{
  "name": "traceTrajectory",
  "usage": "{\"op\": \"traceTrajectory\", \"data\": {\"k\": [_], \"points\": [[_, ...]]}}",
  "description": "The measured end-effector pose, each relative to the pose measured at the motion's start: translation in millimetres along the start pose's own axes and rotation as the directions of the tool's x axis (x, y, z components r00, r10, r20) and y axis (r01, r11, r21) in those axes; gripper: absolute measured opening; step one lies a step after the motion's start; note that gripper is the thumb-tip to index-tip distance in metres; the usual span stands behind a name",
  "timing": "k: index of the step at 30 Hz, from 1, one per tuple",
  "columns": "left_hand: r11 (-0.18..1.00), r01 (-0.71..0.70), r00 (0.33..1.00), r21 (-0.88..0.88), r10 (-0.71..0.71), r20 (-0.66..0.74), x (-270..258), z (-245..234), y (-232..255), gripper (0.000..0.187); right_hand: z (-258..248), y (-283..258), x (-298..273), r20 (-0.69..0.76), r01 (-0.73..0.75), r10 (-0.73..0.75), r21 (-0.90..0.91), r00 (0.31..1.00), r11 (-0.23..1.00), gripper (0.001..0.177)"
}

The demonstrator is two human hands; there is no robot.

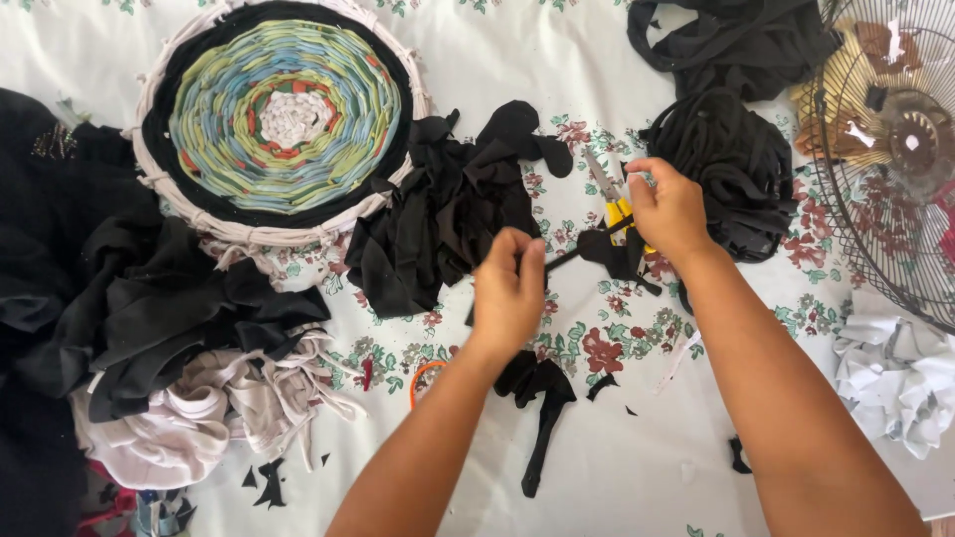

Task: Preparing fabric strips and assembling a handmade circular rug on a table.

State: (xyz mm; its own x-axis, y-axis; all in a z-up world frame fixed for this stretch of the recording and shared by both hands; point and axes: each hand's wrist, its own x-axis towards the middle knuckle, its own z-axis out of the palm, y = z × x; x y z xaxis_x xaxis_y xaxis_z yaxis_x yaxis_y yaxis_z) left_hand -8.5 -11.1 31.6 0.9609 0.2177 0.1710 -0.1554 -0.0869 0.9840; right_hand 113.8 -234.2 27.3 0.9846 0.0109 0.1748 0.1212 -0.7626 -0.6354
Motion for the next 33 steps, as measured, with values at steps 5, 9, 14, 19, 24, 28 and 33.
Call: {"op": "traceTrajectory", "data": {"k": [5, 9, 14, 19, 24, 28, 33], "points": [[0.999, 0.037, 0.996, -0.02, -0.035, 0.084, -31.0, 14.7, 25.3, 0.016, 13.7, 20.3, 7.1, -0.124, 0.107, -0.117, -0.085, 0.985, 0.991, 0.022], [0.996, -0.082, 0.982, 0.031, 0.075, 0.173, -41.8, 14.7, 30.2, 0.014, 17.2, 20.6, 8.5, -0.142, 0.036, -0.051, -0.1, 0.989, 0.994, 0.026], [0.998, -0.045, 0.973, -0.04, 0.053, 0.223, -49.5, 15.8, 37.7, 0.015, 22.3, 27.1, 11.5, -0.151, 0.049, -0.067, -0.12, 0.986, 0.992, 0.023], [0.996, -0.062, 0.973, -0.06, 0.073, 0.22, -50.2, 14.5, 45.9, 0.016, 17.7, 21.4, 10.4, -0.15, 0.028, -0.043, -0.099, 0.988, 0.995, 0.022], [0.999, 0.031, 0.975, 0.041, -0.039, 0.219, -32.7, -3.3, 53.8, 0.014, 13.8, 36.4, 10.8, 0.0, 0.028, -0.028, 0.006, 1.0, 1.0, 0.023], [0.962, -0.162, 0.985, 0.221, 0.143, 0.098, -2.5, -22.0, 55.8, 0.011, -13.3, -11.6, -2.1, 0.206, -0.129, 0.085, 0.207, 0.975, 0.97, 0.026], [0.59, -0.488, 0.71, 0.643, 0.697, -0.102, 15.7, -20.7, 88.2, 0.015, -31.4, -97.6, -29.5, 0.396, -0.083, 0.013, 0.162, 0.918, 0.983, 0.041]]}}
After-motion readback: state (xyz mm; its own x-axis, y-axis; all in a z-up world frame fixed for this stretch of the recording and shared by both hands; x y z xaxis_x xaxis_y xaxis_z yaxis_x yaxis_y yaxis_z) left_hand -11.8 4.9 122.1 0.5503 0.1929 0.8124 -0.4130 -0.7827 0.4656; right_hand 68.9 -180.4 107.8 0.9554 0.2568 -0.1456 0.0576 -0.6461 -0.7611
